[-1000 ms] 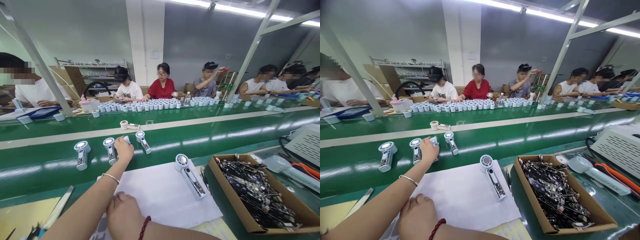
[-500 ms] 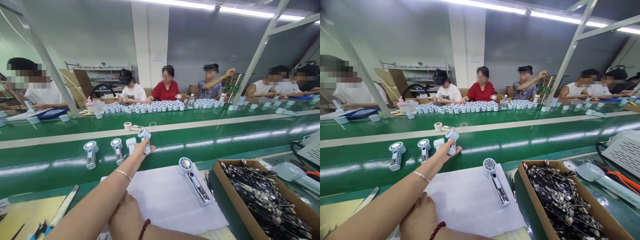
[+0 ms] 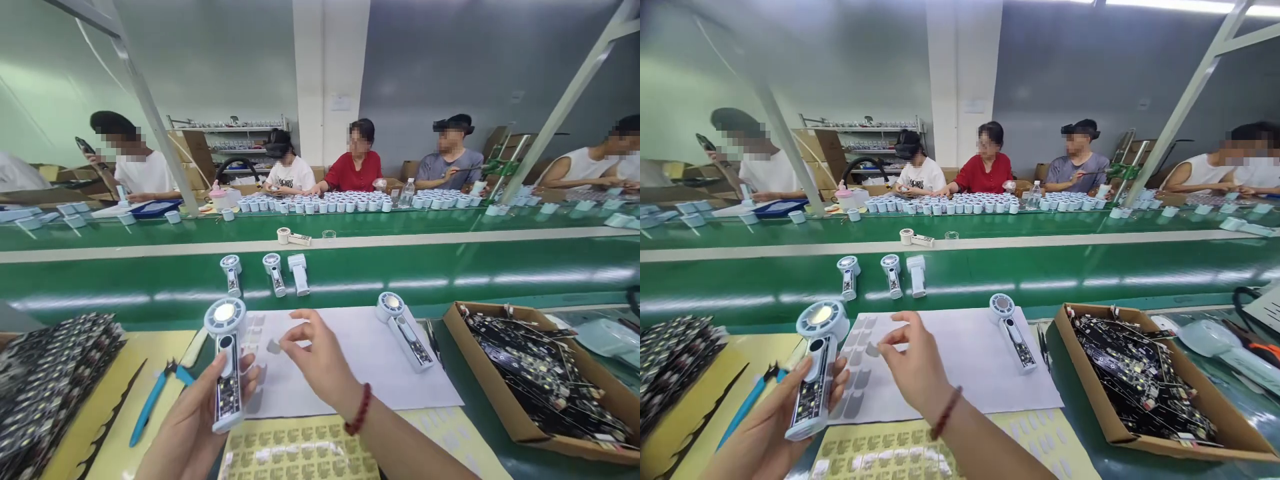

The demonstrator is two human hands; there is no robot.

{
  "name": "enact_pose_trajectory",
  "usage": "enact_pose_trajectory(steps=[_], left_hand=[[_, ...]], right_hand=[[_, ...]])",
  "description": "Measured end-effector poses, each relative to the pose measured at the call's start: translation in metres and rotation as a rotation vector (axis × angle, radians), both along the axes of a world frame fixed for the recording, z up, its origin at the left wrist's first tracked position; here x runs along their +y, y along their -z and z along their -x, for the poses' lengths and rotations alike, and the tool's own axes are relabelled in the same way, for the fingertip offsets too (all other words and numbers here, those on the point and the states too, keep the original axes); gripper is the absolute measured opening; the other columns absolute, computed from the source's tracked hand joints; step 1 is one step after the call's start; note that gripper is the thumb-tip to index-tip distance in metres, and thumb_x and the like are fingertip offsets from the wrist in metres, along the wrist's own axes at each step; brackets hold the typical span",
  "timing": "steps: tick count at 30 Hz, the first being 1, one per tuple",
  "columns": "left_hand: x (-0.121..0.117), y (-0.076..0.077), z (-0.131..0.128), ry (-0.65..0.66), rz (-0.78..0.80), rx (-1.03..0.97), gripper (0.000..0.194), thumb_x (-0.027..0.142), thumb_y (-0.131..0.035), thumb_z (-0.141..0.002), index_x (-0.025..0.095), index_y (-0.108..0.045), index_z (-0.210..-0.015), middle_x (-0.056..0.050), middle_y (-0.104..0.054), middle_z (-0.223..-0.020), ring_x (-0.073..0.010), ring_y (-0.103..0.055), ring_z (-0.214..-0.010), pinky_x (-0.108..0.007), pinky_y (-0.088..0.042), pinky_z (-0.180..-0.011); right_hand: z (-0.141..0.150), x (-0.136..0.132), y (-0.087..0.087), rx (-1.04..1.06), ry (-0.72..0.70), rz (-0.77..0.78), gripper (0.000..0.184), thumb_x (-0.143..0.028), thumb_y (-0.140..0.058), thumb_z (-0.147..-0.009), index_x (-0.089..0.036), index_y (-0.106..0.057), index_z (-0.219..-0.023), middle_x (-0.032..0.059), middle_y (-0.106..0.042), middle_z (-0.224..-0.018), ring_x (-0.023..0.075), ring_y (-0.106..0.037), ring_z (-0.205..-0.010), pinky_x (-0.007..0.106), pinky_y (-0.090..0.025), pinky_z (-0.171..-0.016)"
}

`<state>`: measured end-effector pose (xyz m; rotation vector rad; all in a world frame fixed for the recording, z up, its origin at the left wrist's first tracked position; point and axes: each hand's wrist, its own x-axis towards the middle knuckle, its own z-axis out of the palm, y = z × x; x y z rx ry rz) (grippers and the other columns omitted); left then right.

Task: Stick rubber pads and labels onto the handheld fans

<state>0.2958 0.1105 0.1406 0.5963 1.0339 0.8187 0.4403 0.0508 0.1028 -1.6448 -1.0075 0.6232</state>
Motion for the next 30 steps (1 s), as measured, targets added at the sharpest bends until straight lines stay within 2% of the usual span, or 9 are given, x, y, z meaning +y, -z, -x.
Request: enact_pose_trajectory(steps=[3,5,8,13,18,24,30], left_hand=[[-0.007,0.009,0.001,-0.084,0.202,-0.097,0.019,0.009,-0.051,-0.093,0.004,-0.066,-0.102,-0.008,-0.067,-0.071,-0.0124,-0.064,-0.049,-0.02,-0.058,-0.048],[-0.013,0.011,-0.003,-0.095,0.309,-0.163,0.017,0.012,-0.05,-0.095,0.005,-0.065,-0.1,-0.005,-0.063,-0.067,-0.009,-0.059,-0.043,-0.017,-0.054,-0.042],[-0.025,0.011,-0.01,-0.062,0.362,-0.2,0.011,0.012,-0.053,-0.093,0.008,-0.062,-0.087,-0.003,-0.06,-0.063,-0.0078,-0.056,-0.041,-0.016,-0.052,-0.039],[-0.039,0.011,-0.017,-0.055,0.397,-0.243,0.011,0.012,-0.056,-0.092,0.009,-0.062,-0.083,-0.003,-0.059,-0.063,-0.0092,-0.058,-0.041,-0.018,-0.051,-0.039],[-0.043,0.014,-0.018,-0.068,0.37,-0.265,0.006,0.011,-0.058,-0.09,0.012,-0.059,-0.084,-0.001,-0.057,-0.061,-0.0094,-0.056,-0.042,-0.019,-0.052,-0.041],[-0.046,0.012,-0.02,-0.076,0.372,-0.244,0.009,0.011,-0.056,-0.091,0.014,-0.057,-0.082,0.0,-0.055,-0.06,-0.0093,-0.055,-0.043,-0.019,-0.052,-0.041],[-0.045,0.016,-0.021,-0.061,0.351,-0.23,0.011,0.013,-0.055,-0.091,0.017,-0.056,-0.081,0.001,-0.053,-0.06,-0.0091,-0.054,-0.044,-0.02,-0.053,-0.042]], right_hand=[[0.012,-0.042,-0.013,0.273,-0.05,-0.032,0.044,-0.027,-0.069,-0.08,-0.022,-0.051,-0.119,0.0011,-0.074,-0.091,0.0211,-0.072,-0.09,0.031,-0.054,-0.074],[0.024,-0.062,-0.019,0.413,-0.081,-0.018,0.047,-0.026,-0.073,-0.072,-0.023,-0.054,-0.115,0.0003,-0.073,-0.085,0.0256,-0.071,-0.098,0.033,-0.054,-0.076],[0.042,-0.076,-0.023,0.471,-0.072,0.011,0.045,-0.02,-0.074,-0.067,-0.023,-0.057,-0.11,0.0003,-0.074,-0.077,0.0302,-0.066,-0.115,0.037,-0.054,-0.084],[0.05,-0.076,-0.02,0.493,-0.064,-0.024,0.045,-0.015,-0.073,-0.066,-0.022,-0.058,-0.108,0.0014,-0.076,-0.076,0.0289,-0.068,-0.113,0.038,-0.057,-0.086],[0.05,-0.076,-0.021,0.469,-0.039,-0.02,0.043,-0.014,-0.074,-0.066,-0.023,-0.06,-0.106,-0.0006,-0.075,-0.073,0.0267,-0.07,-0.111,0.037,-0.055,-0.09],[0.049,-0.074,-0.023,0.458,-0.017,0.002,0.043,-0.017,-0.075,-0.064,-0.023,-0.06,-0.104,-0.0005,-0.076,-0.073,0.0272,-0.071,-0.107,0.037,-0.056,-0.087],[0.049,-0.071,-0.02,0.413,-0.007,0.038,0.042,-0.02,-0.075,-0.066,-0.024,-0.06,-0.105,-0.003,-0.075,-0.072,0.0239,-0.076,-0.084,0.034,-0.059,-0.08]])
